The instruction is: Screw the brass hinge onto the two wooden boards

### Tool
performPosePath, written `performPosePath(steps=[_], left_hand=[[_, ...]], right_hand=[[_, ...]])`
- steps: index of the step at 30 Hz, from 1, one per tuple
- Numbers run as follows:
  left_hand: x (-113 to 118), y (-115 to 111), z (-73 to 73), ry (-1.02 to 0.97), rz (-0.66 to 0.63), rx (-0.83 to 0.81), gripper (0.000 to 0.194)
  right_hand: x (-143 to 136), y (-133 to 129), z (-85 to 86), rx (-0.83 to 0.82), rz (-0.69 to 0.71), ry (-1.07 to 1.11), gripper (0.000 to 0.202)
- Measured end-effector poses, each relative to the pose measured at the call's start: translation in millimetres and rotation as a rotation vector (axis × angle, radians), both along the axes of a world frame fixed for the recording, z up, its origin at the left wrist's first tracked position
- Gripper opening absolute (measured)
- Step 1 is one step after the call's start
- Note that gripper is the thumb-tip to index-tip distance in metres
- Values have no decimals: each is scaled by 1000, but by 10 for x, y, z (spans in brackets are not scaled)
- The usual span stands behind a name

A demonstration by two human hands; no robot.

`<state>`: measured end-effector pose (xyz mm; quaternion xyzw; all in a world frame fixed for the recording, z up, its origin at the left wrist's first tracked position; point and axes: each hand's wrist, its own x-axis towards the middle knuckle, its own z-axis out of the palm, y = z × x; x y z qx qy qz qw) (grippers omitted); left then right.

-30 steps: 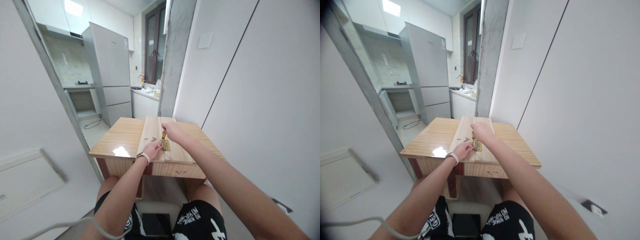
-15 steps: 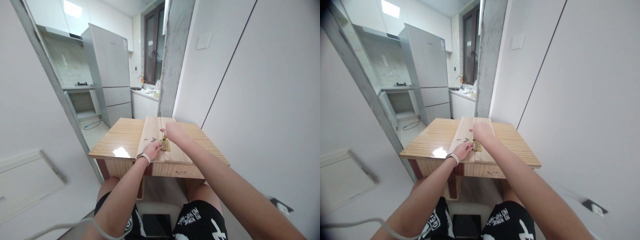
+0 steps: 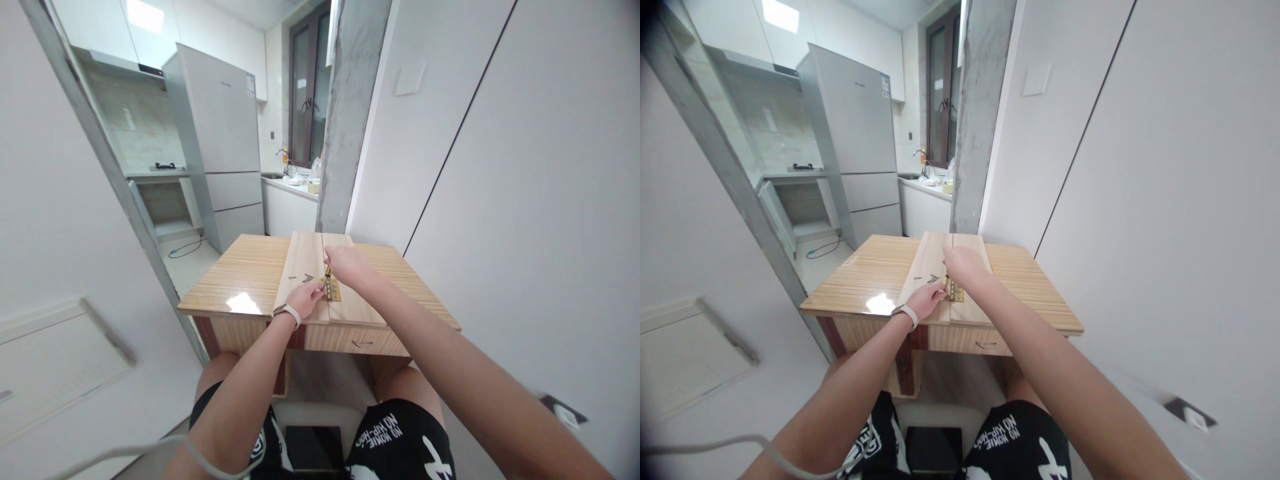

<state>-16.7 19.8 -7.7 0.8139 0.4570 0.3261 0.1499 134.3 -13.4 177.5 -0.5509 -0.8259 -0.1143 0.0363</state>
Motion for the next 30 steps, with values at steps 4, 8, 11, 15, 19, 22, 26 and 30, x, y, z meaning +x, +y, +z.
performPosePath(steps=[4, 8, 11, 15, 19, 22, 26, 30], left_hand=[[-2, 1, 8, 1, -26, -5, 18], [3, 3, 7, 10, -5, -31, 20], [5, 7, -2, 8, 6, -38, 20], [13, 14, -14, -4, 27, -50, 19], [26, 8, -2, -6, 29, -47, 18], [27, -7, 18, 14, 23, -25, 18], [11, -25, 37, 25, 23, -37, 16], [-1, -31, 50, 7, 0, -46, 17]], right_hand=[[48, 23, 16, -3, 169, -22, 17], [66, 15, 48, -26, 220, -16, 13], [43, -20, 70, -14, 101, 8, 18], [-20, -97, 101, 17, -108, 27, 45], [-71, -126, 101, 20, -177, 20, 48], [-69, -89, 59, 23, -136, 14, 39], [-12, -22, -3, 33, -13, -6, 27], [56, -8, 4, 35, 148, -13, 18]])
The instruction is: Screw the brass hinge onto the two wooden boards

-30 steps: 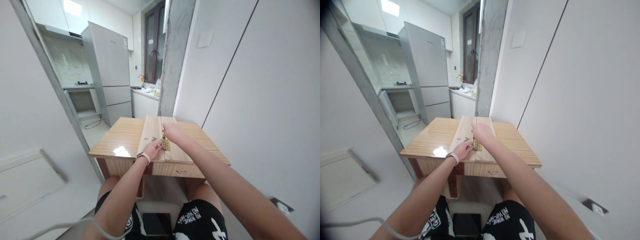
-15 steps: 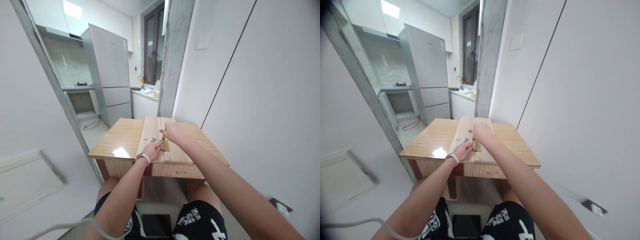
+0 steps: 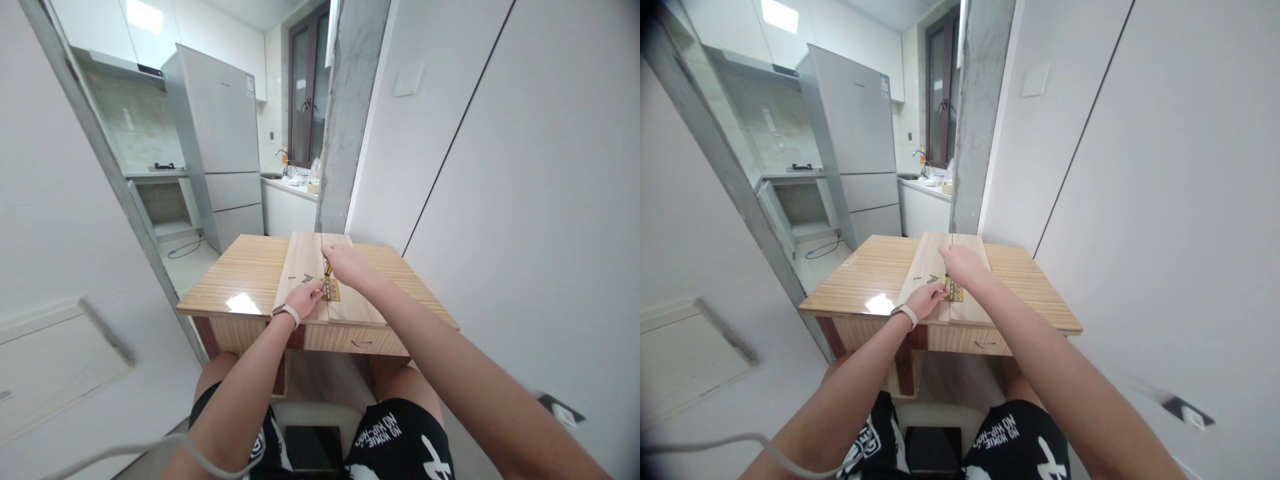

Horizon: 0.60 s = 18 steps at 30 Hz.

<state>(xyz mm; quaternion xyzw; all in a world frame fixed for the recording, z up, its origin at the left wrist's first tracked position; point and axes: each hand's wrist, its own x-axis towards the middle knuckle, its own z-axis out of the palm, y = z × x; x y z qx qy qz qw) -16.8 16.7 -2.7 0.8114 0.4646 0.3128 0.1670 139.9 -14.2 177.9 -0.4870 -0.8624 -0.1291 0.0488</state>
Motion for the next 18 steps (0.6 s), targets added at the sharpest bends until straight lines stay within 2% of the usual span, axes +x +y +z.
performPosePath(steps=[3, 6, 8, 11, 14, 18], left_hand=[[4, 1, 3, 0, -2, 6, 18], [9, 3, 1, 5, 15, 10, 18], [11, 4, 2, 7, 18, 5, 18], [12, 5, 6, 14, 27, -8, 18], [16, 6, 1, 11, 37, -5, 18], [15, 8, -17, 4, 50, 1, 17]], right_hand=[[28, -5, 21, -36, 88, 6, 19], [26, -10, 21, -45, 99, 52, 17], [9, -25, 19, -41, 58, 77, 19], [-36, -72, 35, -21, -98, 77, 38], [-79, -109, 60, -15, -224, 63, 43], [-89, -83, 50, -8, -208, 32, 38]])
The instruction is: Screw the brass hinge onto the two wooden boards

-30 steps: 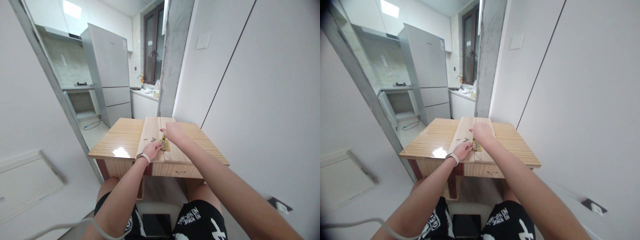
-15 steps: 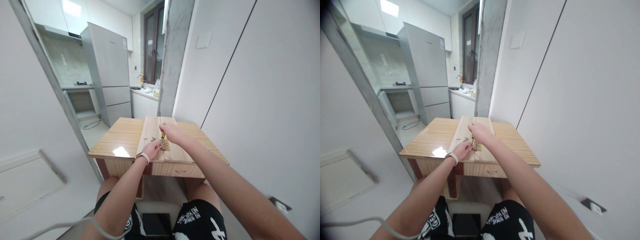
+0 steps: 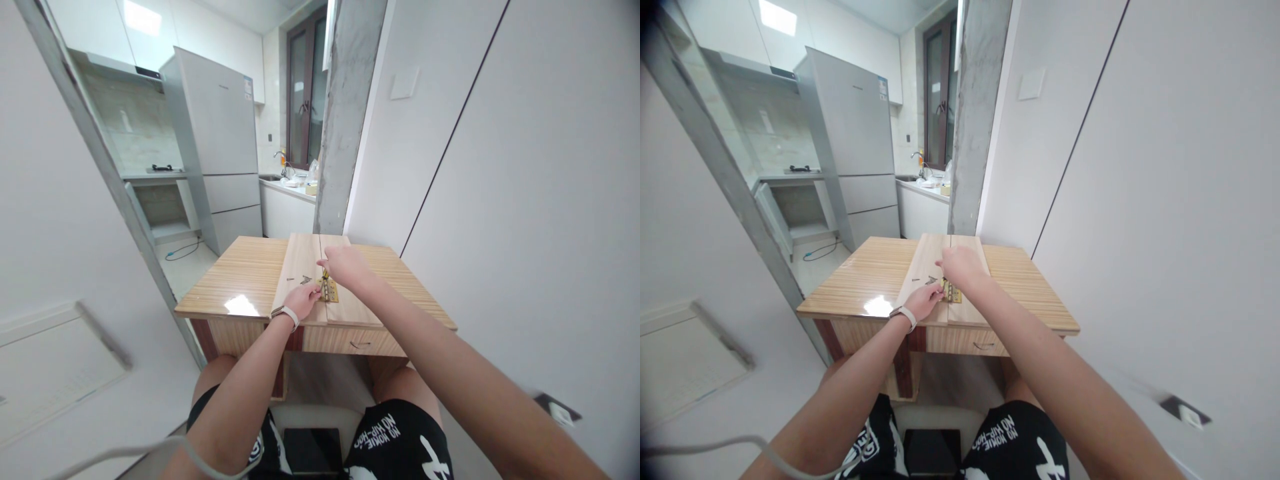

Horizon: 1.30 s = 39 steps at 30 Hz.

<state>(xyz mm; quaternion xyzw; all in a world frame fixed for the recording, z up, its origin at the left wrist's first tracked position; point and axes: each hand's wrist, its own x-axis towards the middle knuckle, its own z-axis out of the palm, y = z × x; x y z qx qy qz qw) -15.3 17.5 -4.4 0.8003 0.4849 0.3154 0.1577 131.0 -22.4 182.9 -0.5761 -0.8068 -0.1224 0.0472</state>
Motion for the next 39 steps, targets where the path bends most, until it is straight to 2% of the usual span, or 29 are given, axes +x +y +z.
performPosePath(steps=[7, 11, 14, 17, 22, 25, 32, 36, 39], left_hand=[[-4, -17, 14, -10, -22, -20, 18], [-5, -9, 7, -17, -44, -14, 17], [-2, 3, -7, -14, -28, -4, 18], [3, 10, -11, -15, -22, -8, 17], [4, 17, -13, -15, -22, -18, 17], [3, 18, -14, -14, -23, -9, 17], [-7, -2, 18, 7, -38, -12, 16], [-11, -4, 25, -6, -73, -4, 17], [-8, 4, 9, -8, -62, 4, 18]], right_hand=[[82, 69, -33, -8, 194, -27, 17], [115, 63, -14, -20, 298, 0, 20], [122, 60, -18, -40, 324, 37, 22], [109, 47, -29, -24, 265, 63, 19], [73, 24, -31, 34, 7, 60, 40], [74, 39, -45, 51, -19, 61, 38], [148, 114, -94, 55, 198, 68, 11], [190, 122, -76, 19, 330, 91, 16], [192, 95, -59, -4, 359, 123, 17]])
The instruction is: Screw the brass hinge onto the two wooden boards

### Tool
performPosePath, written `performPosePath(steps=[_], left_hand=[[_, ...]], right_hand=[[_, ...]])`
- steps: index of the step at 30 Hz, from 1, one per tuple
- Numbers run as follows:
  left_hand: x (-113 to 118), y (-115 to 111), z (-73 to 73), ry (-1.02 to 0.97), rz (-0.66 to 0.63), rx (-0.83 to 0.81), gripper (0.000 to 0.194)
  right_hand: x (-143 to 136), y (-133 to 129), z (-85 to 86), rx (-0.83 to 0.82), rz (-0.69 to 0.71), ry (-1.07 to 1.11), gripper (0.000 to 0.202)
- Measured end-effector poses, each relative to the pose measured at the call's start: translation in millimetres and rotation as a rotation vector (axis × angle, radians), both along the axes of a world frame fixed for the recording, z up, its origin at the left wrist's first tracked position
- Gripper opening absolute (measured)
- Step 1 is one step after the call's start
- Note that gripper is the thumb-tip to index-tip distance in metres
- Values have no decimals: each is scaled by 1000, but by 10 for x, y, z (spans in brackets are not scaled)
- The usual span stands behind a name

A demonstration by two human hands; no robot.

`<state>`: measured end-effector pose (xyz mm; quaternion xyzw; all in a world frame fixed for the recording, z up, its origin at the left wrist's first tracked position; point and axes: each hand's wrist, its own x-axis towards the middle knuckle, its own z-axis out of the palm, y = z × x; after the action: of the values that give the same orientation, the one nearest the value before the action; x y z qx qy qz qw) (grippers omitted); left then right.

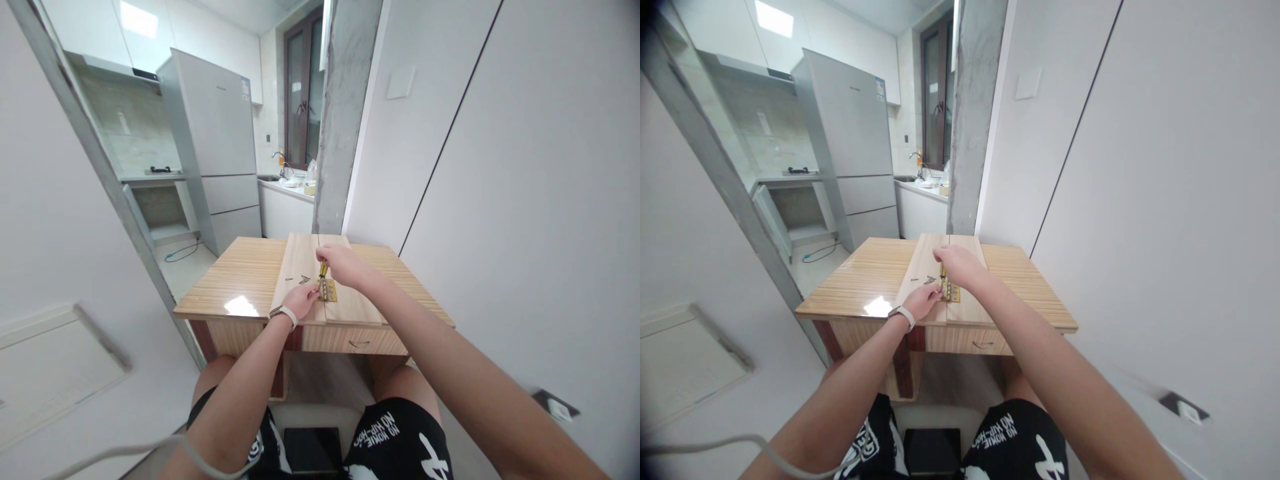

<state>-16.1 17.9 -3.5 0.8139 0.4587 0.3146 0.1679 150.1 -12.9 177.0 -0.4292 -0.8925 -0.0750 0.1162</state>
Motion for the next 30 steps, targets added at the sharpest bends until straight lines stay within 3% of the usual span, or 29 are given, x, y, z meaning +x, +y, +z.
performPosePath(steps=[3, 7, 10, 13, 18, 24, 27, 30], left_hand=[[7, 9, -17, 1, 23, 7, 16], [19, 16, -25, 5, 23, 12, 16], [24, 17, -27, 9, 34, 11, 17], [18, 15, -29, 18, 48, 22, 17], [-5, 16, -31, 5, 11, 19, 17], [-2, 34, -58, -23, -26, 20, 19], [7, 43, -71, -23, -12, 10, 20], [12, 44, -72, -18, 1, 13, 19]], right_hand=[[-32, -55, 22, 13, -81, 28, 23], [-95, -115, 54, 46, -325, -11, 43], [-120, -108, 51, 38, -422, -45, 43], [-113, -73, 28, 38, -398, -56, 33], [-60, -33, 10, 29, -207, -48, 17], [-29, -52, 29, 18, -34, -39, 24], [-58, -74, 41, -5, -87, -42, 16], [-105, -113, 66, 29, -241, -26, 33]])
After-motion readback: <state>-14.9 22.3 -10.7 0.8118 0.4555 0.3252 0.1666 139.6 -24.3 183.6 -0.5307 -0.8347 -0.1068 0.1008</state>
